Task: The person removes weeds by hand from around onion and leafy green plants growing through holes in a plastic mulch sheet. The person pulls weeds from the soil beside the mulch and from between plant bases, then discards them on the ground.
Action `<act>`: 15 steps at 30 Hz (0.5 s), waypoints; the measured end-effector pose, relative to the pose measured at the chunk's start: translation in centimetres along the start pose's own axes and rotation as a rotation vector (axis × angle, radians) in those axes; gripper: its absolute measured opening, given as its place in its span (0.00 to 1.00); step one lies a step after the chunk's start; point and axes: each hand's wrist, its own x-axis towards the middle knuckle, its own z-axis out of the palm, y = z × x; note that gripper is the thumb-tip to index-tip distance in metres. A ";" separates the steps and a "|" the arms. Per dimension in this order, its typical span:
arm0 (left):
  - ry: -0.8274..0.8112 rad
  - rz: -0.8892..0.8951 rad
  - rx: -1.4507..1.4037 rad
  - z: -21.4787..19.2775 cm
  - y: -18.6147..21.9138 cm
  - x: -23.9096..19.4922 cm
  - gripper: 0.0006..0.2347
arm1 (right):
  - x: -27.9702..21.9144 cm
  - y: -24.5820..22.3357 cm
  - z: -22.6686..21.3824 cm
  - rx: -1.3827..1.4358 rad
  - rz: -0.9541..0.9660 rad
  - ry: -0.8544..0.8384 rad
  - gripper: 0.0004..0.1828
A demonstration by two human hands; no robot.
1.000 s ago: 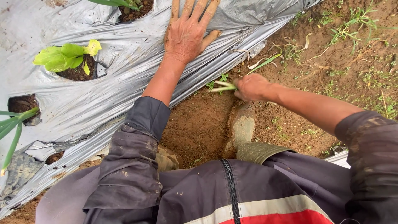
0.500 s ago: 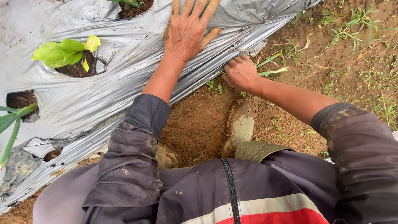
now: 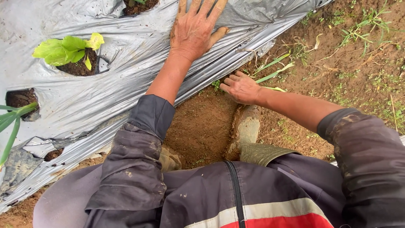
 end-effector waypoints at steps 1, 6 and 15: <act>0.008 -0.011 0.001 -0.1 0.1 0.0 0.30 | 0.4 -0.2 -1.6 0.478 0.221 -0.235 0.24; 0.000 -0.017 0.015 0.2 -0.1 0.0 0.30 | 0.2 0.6 -5.1 1.003 0.578 -0.400 0.39; -0.063 0.008 -0.118 -2.3 0.0 0.7 0.33 | 3.0 -0.7 -2.7 0.705 0.251 -0.149 0.45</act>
